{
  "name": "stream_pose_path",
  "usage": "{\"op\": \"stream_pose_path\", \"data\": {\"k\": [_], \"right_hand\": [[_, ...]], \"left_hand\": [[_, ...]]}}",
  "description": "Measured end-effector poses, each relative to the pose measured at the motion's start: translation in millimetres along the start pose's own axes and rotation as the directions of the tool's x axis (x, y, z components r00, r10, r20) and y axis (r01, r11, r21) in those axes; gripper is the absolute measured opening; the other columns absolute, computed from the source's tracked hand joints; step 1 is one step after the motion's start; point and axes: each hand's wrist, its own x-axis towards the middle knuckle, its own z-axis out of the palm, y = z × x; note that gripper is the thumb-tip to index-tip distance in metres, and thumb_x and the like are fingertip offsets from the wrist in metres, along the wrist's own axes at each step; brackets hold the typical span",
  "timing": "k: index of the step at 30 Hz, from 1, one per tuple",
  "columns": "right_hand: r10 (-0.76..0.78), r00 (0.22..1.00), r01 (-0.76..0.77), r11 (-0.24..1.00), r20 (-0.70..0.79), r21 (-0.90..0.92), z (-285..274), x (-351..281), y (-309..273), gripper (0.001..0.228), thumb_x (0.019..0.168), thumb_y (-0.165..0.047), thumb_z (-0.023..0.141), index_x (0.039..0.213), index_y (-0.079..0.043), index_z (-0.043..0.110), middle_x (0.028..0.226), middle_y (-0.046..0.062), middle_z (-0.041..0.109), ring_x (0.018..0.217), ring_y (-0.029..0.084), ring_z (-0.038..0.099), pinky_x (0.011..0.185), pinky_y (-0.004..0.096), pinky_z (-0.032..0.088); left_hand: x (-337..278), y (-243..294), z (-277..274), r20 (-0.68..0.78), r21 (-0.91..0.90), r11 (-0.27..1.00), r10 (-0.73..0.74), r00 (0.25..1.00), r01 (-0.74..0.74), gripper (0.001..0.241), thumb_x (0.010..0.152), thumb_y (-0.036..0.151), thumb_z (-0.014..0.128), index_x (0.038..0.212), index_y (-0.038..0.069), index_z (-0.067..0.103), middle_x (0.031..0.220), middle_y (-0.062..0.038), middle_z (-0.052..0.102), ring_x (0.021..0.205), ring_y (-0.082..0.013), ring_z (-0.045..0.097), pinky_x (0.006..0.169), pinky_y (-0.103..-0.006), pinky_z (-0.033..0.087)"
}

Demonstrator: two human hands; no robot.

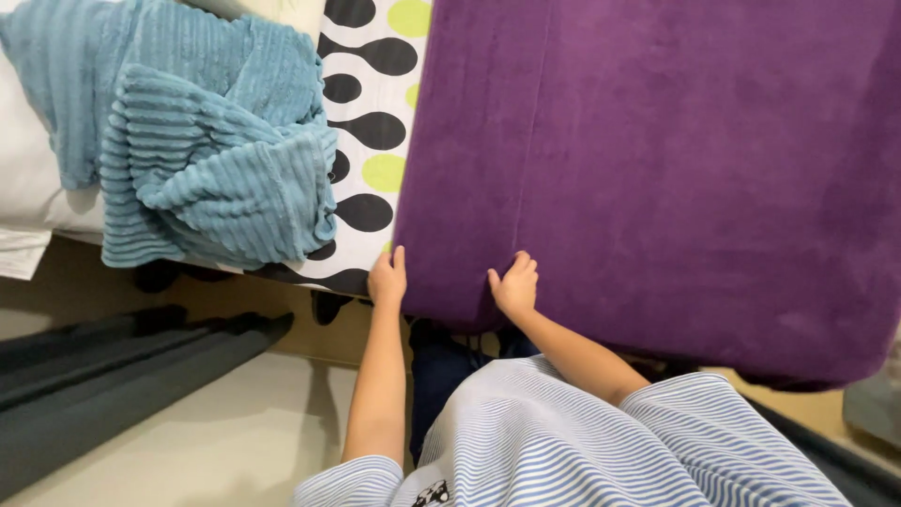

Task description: The person folds a light blue textured blanket on a purple bedspread. They smooth the blanket, fold it in half lengthwise, and then fold it again to create a compact rectangular shape.

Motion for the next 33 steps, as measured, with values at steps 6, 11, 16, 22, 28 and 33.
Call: {"op": "stream_pose_path", "data": {"k": [6,11,16,22,28,33], "right_hand": [[0.259,0.961,-0.272,0.950,-0.100,-0.154,34.5,-6.0,-8.0,0.054,0.094,-0.051,0.066,0.116,-0.003,0.056,0.114,0.018,0.061,0.104,0.041,0.063,0.081,0.056,0.052],[0.231,0.966,-0.255,0.923,-0.116,-0.289,60.8,-21.8,-14.6,0.042,0.099,-0.048,0.060,0.099,-0.006,0.061,0.098,0.014,0.069,0.093,0.038,0.068,0.074,0.056,0.053],[0.230,0.966,-0.257,0.920,-0.122,-0.295,63.0,-42.4,-34.6,0.042,0.100,-0.048,0.059,0.089,-0.008,0.065,0.085,0.013,0.072,0.081,0.037,0.070,0.071,0.057,0.051],[0.239,0.968,-0.250,0.940,-0.075,-0.232,73.7,-53.6,-52.4,0.042,0.100,-0.048,0.058,0.090,-0.008,0.065,0.084,0.014,0.073,0.080,0.038,0.071,0.071,0.057,0.051],[0.293,0.955,-0.282,0.944,0.043,-0.169,64.4,-50.5,-46.6,0.046,0.099,-0.051,0.057,0.096,-0.006,0.066,0.091,0.015,0.073,0.085,0.038,0.071,0.074,0.056,0.052],[0.348,0.918,-0.291,0.916,0.189,-0.275,9.1,-54.3,-63.6,0.054,0.091,-0.058,0.064,0.108,-0.006,0.064,0.104,0.013,0.071,0.098,0.034,0.068,0.082,0.054,0.051]], "left_hand": [[-9.7,-42.3,28.5,-0.083,-0.078,0.992,0.095,0.992,-0.102,0.044,0.107,0.044,0.049,0.097,0.003,0.064,0.088,-0.027,0.070,0.083,-0.0511,0.065,0.072,-0.0581,0.050],[0.9,-23.5,-23.0,0.023,-0.036,0.996,0.086,0.996,-0.085,0.040,0.106,0.043,0.047,0.103,0.006,0.063,0.084,-0.028,0.070,0.080,-0.0513,0.065,0.069,-0.0589,0.049],[3.1,-37.8,-55.4,-0.001,-0.012,0.989,0.150,0.989,-0.150,0.038,0.106,0.042,0.049,0.103,0.007,0.063,0.081,-0.030,0.068,0.078,-0.0524,0.065,0.066,-0.0599,0.049],[16.1,-69.0,-61.3,-0.096,0.028,0.991,0.131,0.987,-0.129,0.040,0.104,0.043,0.054,0.094,0.006,0.064,0.081,-0.030,0.068,0.078,-0.0525,0.064,0.066,-0.0593,0.049],[24.8,-83.2,-42.5,-0.079,0.056,0.987,0.152,0.985,-0.147,0.041,0.105,0.043,0.053,0.094,0.006,0.065,0.085,-0.026,0.070,0.080,-0.0511,0.065,0.068,-0.0592,0.049],[20.0,-60.3,-35.0,-0.076,0.195,0.975,0.124,0.989,-0.107,0.043,0.103,0.046,0.054,0.100,0.005,0.067,0.098,-0.020,0.073,0.089,-0.0448,0.067,0.076,-0.0539,0.052]]}}
